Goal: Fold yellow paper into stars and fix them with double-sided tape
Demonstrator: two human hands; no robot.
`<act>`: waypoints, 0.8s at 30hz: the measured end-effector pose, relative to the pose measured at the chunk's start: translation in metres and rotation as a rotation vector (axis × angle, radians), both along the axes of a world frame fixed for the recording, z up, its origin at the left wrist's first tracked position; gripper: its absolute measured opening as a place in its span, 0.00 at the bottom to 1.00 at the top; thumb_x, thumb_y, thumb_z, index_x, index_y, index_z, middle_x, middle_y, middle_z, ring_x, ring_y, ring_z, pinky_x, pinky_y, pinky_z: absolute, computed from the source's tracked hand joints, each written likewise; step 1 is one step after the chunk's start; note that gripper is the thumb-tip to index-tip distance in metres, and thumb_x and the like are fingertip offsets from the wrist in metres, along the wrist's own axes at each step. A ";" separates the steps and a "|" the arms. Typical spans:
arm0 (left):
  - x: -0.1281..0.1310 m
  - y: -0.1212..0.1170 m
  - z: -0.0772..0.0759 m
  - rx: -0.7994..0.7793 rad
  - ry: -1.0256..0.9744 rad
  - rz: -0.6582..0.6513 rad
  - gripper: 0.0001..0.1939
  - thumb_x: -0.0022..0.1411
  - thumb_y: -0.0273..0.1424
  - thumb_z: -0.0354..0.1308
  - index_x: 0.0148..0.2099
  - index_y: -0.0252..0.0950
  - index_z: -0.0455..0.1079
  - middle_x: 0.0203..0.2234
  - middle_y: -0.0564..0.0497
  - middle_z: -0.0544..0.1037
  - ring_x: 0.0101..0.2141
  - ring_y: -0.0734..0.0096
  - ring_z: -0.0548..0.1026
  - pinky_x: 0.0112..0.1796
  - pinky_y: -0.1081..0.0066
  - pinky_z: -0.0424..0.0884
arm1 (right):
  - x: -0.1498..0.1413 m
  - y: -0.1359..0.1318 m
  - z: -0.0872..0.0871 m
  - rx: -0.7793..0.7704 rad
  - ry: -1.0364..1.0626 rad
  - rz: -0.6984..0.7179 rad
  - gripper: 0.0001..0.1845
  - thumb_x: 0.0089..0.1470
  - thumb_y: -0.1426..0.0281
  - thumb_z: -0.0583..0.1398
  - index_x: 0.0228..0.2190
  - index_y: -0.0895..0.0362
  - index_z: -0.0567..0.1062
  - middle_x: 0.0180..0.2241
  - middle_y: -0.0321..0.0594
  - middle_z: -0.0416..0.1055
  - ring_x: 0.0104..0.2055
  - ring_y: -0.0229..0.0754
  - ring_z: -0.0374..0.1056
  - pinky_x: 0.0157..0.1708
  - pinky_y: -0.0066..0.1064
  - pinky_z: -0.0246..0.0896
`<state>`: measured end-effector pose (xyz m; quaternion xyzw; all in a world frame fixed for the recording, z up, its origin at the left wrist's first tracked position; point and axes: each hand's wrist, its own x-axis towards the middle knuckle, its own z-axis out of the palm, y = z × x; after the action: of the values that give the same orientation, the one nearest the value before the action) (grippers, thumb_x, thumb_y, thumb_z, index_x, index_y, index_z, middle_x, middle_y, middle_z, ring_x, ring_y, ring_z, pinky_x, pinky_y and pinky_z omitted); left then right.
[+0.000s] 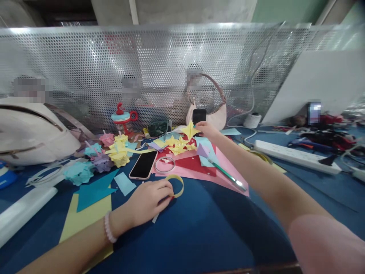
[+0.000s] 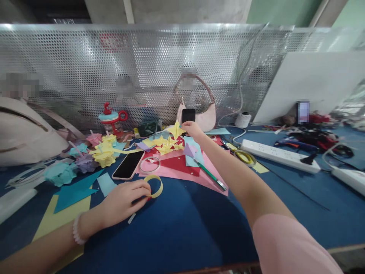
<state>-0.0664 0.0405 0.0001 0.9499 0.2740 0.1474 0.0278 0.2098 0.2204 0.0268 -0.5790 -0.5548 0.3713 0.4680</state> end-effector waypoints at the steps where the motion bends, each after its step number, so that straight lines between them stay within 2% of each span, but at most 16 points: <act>1: -0.001 0.001 0.000 0.008 -0.025 0.004 0.08 0.63 0.28 0.47 0.37 0.37 0.67 0.37 0.52 0.73 0.34 0.73 0.72 0.33 0.73 0.66 | -0.001 -0.008 0.002 0.010 0.024 0.031 0.06 0.49 0.71 0.60 0.29 0.60 0.69 0.25 0.32 0.67 0.24 0.29 0.63 0.24 0.21 0.60; 4: -0.002 0.003 -0.001 0.038 -0.122 0.008 0.07 0.63 0.27 0.47 0.38 0.36 0.67 0.37 0.51 0.73 0.35 0.73 0.72 0.36 0.73 0.67 | -0.010 -0.040 0.002 -0.012 0.060 0.176 0.06 0.45 0.73 0.61 0.25 0.59 0.67 0.20 0.30 0.64 0.20 0.28 0.61 0.19 0.18 0.57; 8: -0.004 0.003 0.003 0.119 -0.295 -0.025 0.05 0.62 0.25 0.49 0.38 0.35 0.66 0.35 0.49 0.73 0.38 0.72 0.71 0.40 0.72 0.67 | -0.032 -0.098 -0.010 -0.111 0.025 0.404 0.06 0.40 0.75 0.62 0.25 0.60 0.70 0.20 0.31 0.66 0.19 0.29 0.60 0.17 0.19 0.56; 11: -0.004 0.000 0.008 0.176 -0.331 -0.118 0.04 0.61 0.24 0.50 0.38 0.35 0.66 0.34 0.49 0.73 0.37 0.71 0.71 0.39 0.71 0.67 | -0.050 -0.137 -0.022 -0.157 -0.100 0.685 0.05 0.44 0.73 0.60 0.28 0.59 0.72 0.24 0.32 0.68 0.23 0.30 0.62 0.20 0.20 0.59; 13: -0.004 -0.002 0.011 0.152 -0.270 -0.180 0.05 0.61 0.24 0.50 0.38 0.36 0.66 0.34 0.49 0.74 0.36 0.72 0.71 0.38 0.72 0.67 | -0.059 -0.155 -0.028 -0.062 -0.175 0.870 0.06 0.45 0.72 0.60 0.30 0.59 0.72 0.27 0.33 0.70 0.26 0.31 0.64 0.24 0.21 0.60; 15: -0.002 -0.005 0.012 0.107 -0.182 -0.230 0.05 0.62 0.25 0.49 0.38 0.36 0.66 0.35 0.49 0.74 0.36 0.73 0.71 0.38 0.73 0.66 | -0.064 -0.165 -0.031 0.073 -0.261 0.962 0.07 0.45 0.73 0.60 0.31 0.59 0.72 0.30 0.35 0.71 0.30 0.34 0.66 0.30 0.24 0.62; 17: -0.001 -0.006 0.013 0.075 -0.096 -0.284 0.05 0.63 0.25 0.48 0.38 0.35 0.66 0.35 0.50 0.74 0.37 0.73 0.70 0.38 0.73 0.64 | -0.064 -0.169 -0.032 0.156 -0.351 0.929 0.06 0.47 0.75 0.59 0.32 0.60 0.73 0.32 0.37 0.72 0.32 0.36 0.66 0.33 0.27 0.62; 19: 0.001 -0.007 0.013 0.066 -0.030 -0.336 0.06 0.63 0.26 0.47 0.37 0.35 0.65 0.36 0.50 0.74 0.37 0.73 0.70 0.37 0.72 0.63 | -0.060 -0.170 -0.033 0.181 -0.412 0.819 0.07 0.48 0.77 0.56 0.31 0.59 0.73 0.32 0.38 0.72 0.33 0.37 0.67 0.34 0.28 0.63; 22: 0.003 -0.009 0.014 0.055 0.044 -0.368 0.07 0.64 0.26 0.46 0.36 0.35 0.65 0.35 0.51 0.74 0.35 0.73 0.70 0.35 0.71 0.61 | -0.048 -0.172 -0.035 0.223 -0.415 0.643 0.12 0.47 0.81 0.53 0.32 0.59 0.72 0.33 0.39 0.72 0.35 0.36 0.67 0.36 0.29 0.63; 24: 0.003 -0.010 0.015 0.047 0.075 -0.373 0.08 0.64 0.26 0.46 0.36 0.35 0.65 0.36 0.51 0.74 0.34 0.73 0.70 0.34 0.70 0.61 | -0.039 -0.177 -0.035 0.291 -0.397 0.630 0.14 0.47 0.82 0.53 0.35 0.59 0.71 0.35 0.40 0.71 0.36 0.36 0.67 0.37 0.29 0.63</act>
<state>-0.0634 0.0303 0.0154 0.9895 0.0907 0.1106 0.0225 0.1712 0.0435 -0.0080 -0.3685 -0.8317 0.2953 0.2919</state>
